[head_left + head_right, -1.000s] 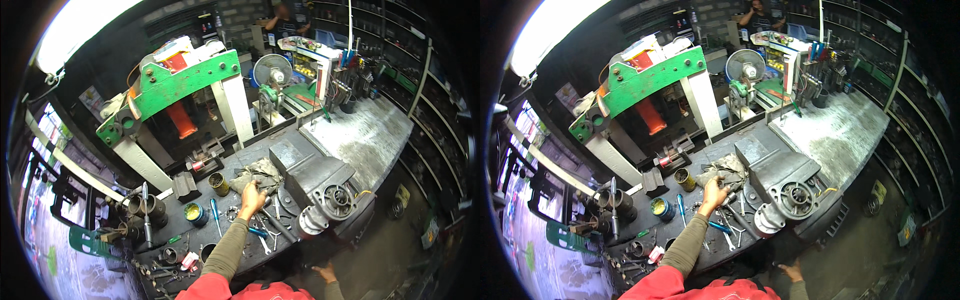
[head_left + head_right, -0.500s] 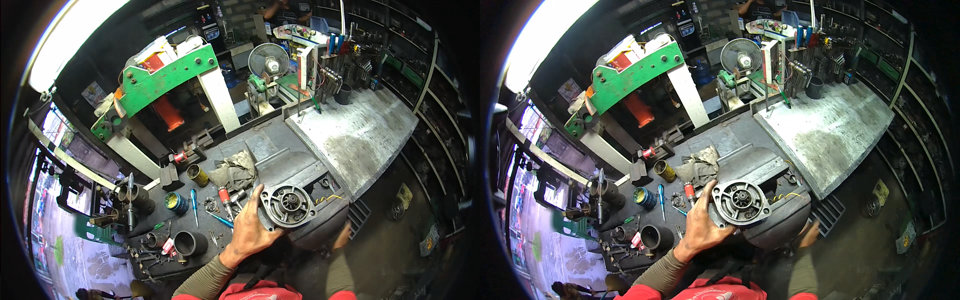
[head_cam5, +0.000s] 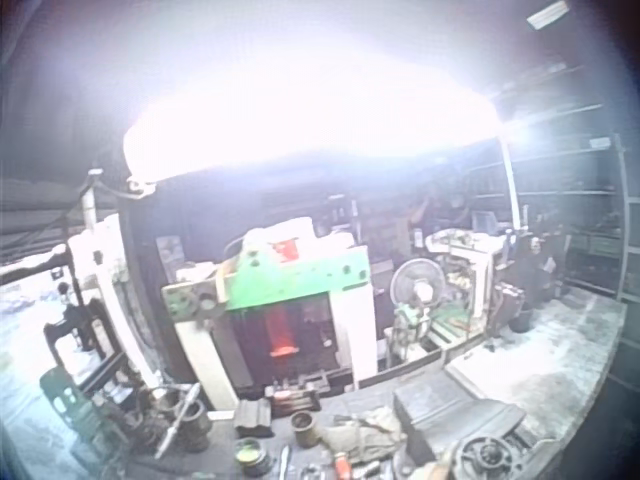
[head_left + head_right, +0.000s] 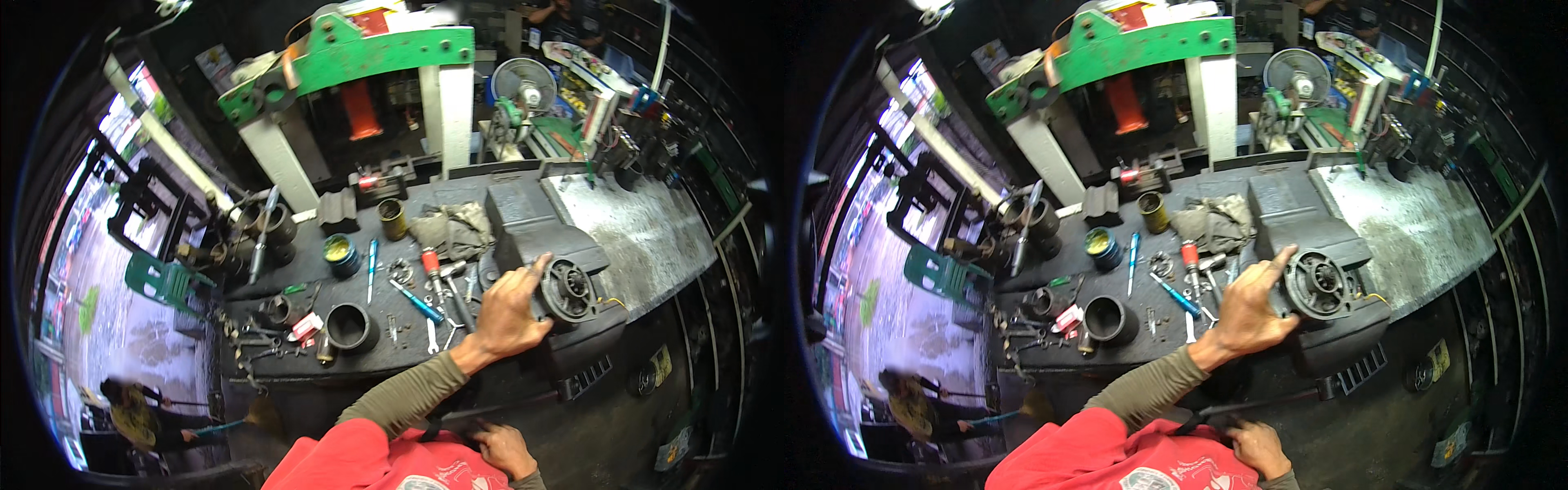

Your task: The person cleans a cylindrical mechanical part with a rag, then uses a hammer and punch to tap components on a workbench. They handle a motor housing, apply lubricant, and repeatedly tap small parts with a hammer while wiping them with a cloth.

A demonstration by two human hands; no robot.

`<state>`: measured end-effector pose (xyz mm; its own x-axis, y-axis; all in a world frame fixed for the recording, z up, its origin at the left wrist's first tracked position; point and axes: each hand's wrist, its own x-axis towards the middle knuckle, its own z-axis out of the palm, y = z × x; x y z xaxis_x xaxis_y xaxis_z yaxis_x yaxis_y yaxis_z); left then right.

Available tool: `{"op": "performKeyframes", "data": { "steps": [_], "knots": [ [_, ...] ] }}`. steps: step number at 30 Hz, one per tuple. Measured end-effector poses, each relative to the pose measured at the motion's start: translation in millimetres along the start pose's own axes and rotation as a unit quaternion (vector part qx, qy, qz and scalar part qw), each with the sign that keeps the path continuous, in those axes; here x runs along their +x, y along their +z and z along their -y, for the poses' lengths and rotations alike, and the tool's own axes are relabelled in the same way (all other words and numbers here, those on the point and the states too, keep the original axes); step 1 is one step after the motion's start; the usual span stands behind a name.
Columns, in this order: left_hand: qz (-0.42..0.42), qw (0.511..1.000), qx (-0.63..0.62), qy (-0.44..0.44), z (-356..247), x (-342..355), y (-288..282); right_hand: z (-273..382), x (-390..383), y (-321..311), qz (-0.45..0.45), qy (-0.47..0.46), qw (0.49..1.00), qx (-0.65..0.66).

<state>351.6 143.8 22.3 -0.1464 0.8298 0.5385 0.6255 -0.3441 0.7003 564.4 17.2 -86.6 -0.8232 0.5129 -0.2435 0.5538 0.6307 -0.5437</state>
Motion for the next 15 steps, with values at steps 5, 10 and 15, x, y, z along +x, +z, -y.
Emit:
{"op": "performKeyframes", "data": {
  "steps": [5,10,15],
  "knots": [
    [-0.089,0.983,-0.133,-0.089,16.4,-28.7,-55.4,10.9,4.3,27.2,-0.168,0.156,0.912,0.339],
    [-0.164,0.747,-0.555,-0.327,43.6,-93.9,-127.2,81.1,67.8,-19.8,-0.362,0.031,0.79,0.493],
    [-0.297,0.65,-0.575,-0.398,67.0,-174.1,-151.3,152.2,148.1,-42.5,-0.37,-0.019,0.87,0.324]
  ]
}}
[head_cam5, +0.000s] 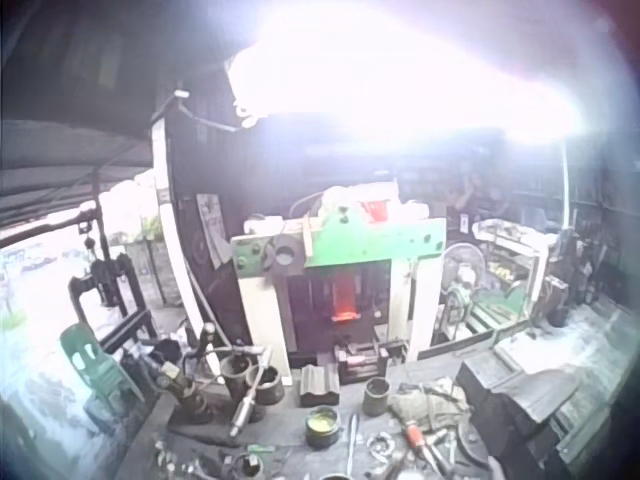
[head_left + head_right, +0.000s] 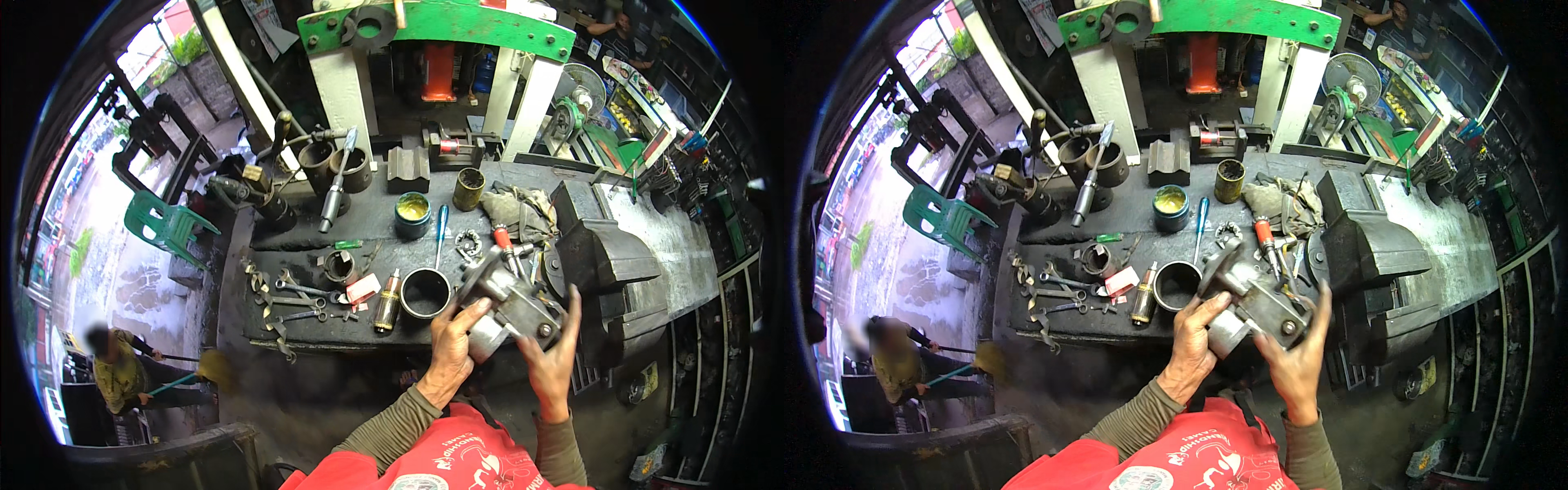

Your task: The person cleans a cylindrical mechanical part with a rag, then uses a hammer and punch to tap components on a workbench. They handle a motor housing, apply lubricant, and repeatedly tap small parts with a hammer while wiping them with a cloth.

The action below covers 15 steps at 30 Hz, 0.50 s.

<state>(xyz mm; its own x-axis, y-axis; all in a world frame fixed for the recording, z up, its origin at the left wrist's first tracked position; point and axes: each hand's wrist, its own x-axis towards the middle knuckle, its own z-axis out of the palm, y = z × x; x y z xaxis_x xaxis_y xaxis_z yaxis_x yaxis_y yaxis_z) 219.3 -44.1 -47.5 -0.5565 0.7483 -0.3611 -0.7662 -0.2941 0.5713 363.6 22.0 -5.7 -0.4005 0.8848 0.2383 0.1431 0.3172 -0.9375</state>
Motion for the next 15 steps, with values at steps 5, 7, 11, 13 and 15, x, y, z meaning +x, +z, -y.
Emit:
{"op": "performKeyframes", "data": {
  "steps": [5,7,11,13,15],
  "knots": [
    [-0.079,0.988,-0.126,-0.041,4.3,3.0,-37.5,23.0,33.7,58.1,0.063,0.078,0.995,-0.002],
    [-0.061,0.986,-0.152,-0.038,5.2,3.0,-40.6,32.9,52.9,69.5,0.125,0.062,0.989,-0.038],
    [-0.013,0.994,0.0,-0.108,2.3,-7.0,-66.2,43.6,90.5,99.2,0.216,-0.186,0.925,-0.251],
    [0.026,0.985,0.114,-0.124,-2.1,-10.3,-91.5,43.5,99.5,113.8,0.281,-0.249,0.868,-0.324],
    [0.037,0.958,0.268,-0.09,-9.7,-16.3,-119.5,40.9,103.8,126.4,0.346,-0.286,0.817,-0.361]
  ]
}}
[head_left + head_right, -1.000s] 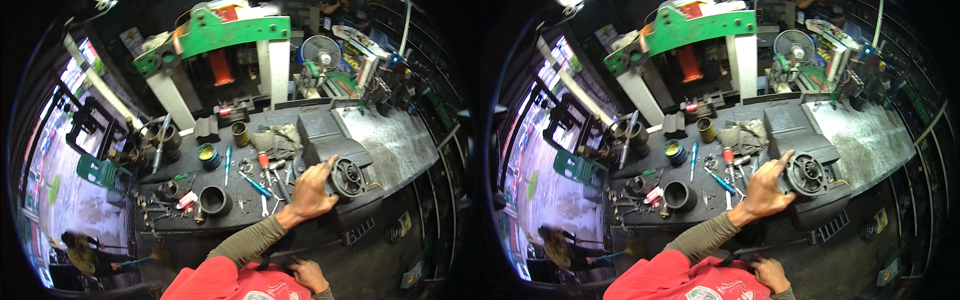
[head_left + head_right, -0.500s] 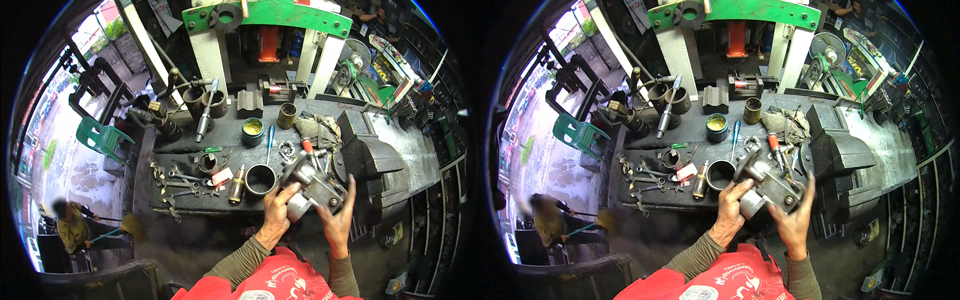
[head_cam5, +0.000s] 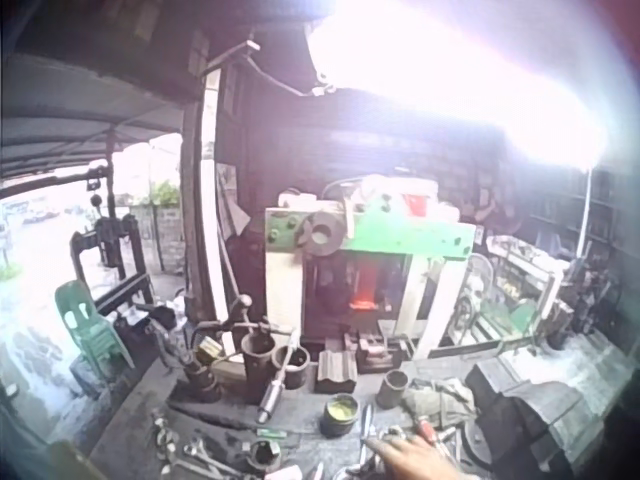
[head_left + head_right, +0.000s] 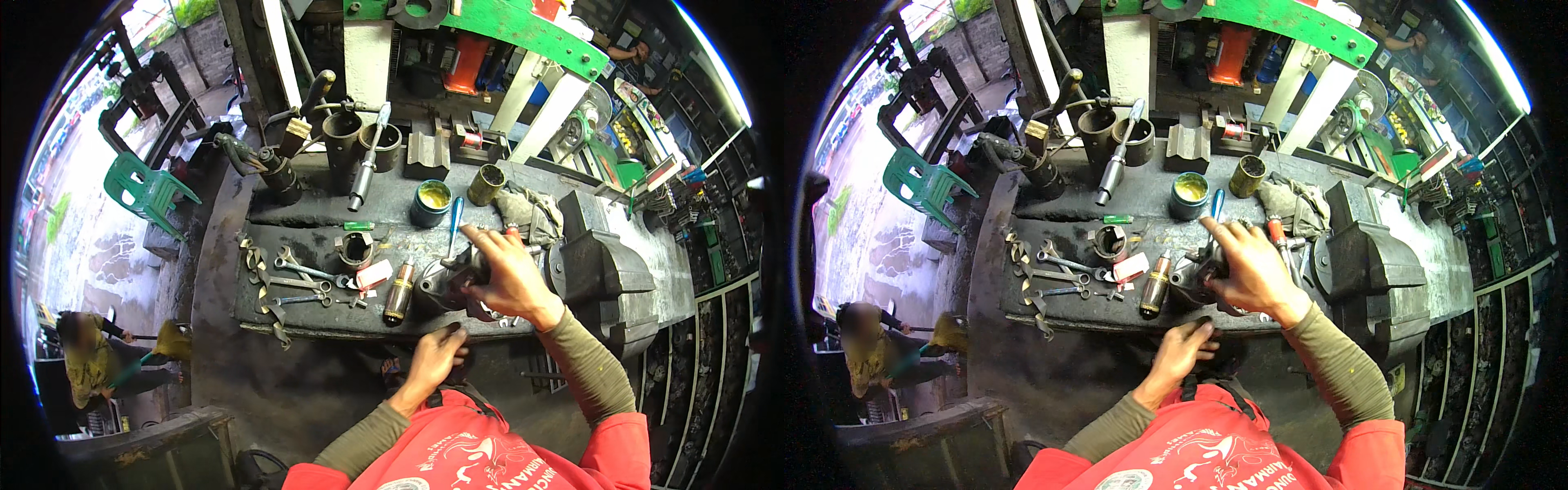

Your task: The person cleans a cylindrical mechanical part with a rag, then uses a hammer and punch to tap components on a workbench. They handle a motor housing, apply lubricant, and repeatedly tap small parts with a hammer while wiping them with a cloth.

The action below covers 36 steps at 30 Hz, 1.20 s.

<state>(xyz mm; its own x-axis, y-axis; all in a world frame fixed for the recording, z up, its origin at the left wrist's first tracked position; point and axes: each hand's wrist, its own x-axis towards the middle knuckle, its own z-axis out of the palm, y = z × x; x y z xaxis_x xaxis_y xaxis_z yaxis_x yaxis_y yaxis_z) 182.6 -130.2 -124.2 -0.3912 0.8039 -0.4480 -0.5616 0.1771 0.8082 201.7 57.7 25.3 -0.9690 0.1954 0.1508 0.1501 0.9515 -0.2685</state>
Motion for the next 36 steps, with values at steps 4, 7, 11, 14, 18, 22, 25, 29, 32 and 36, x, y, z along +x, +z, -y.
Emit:
{"op": "performKeyframes", "data": {
  "steps": [4,7,11,14,18,22,25,29,32,36],
  "knots": [
    [-0.154,0.973,0.141,0.095,-2.9,-7.2,-35.1,-3.1,15.8,6.1,0.074,-0.111,0.99,-0.038],
    [-0.212,0.929,0.242,0.182,-19.2,-2.1,-44.2,-5.7,25.3,1.9,0.116,-0.183,0.975,-0.059],
    [-0.219,0.865,0.37,0.26,-32.9,24.1,-38.5,-16.8,21.2,-8.8,0.127,-0.219,0.965,-0.063],
    [-0.192,0.839,0.394,0.322,-30.0,38.0,-27.5,-63.8,2.6,-14.9,0.063,-0.193,0.974,0.104],
    [-0.263,0.862,0.414,0.125,-23.9,6.4,-16.4,-195.2,-17.0,4.2,-0.173,0.187,0.947,0.195],
    [-0.049,0.927,0.354,-0.11,-40.3,-25.5,13.8,-304.6,-16.8,89.2,-0.171,0.443,0.879,-0.04],
    [0.097,0.941,0.323,-0.014,-61.0,-18.6,64.8,-344.6,-10.8,131.0,-0.213,0.42,0.882,0.031],
    [0.104,0.967,0.2,0.117,-85.4,29.3,147.8,-365.0,10.3,77.7,-0.4,0.5,0.758,0.119],
    [0.006,0.986,0.066,0.153,-96.9,111.1,194.5,-347.9,19.1,-8.5,-0.563,0.402,0.645,0.325],
    [-0.073,0.976,-0.003,0.204,-79.3,247.1,217.9,-286.3,-15.2,-86.0,-0.479,0.18,0.626,0.588]
  ]
}}
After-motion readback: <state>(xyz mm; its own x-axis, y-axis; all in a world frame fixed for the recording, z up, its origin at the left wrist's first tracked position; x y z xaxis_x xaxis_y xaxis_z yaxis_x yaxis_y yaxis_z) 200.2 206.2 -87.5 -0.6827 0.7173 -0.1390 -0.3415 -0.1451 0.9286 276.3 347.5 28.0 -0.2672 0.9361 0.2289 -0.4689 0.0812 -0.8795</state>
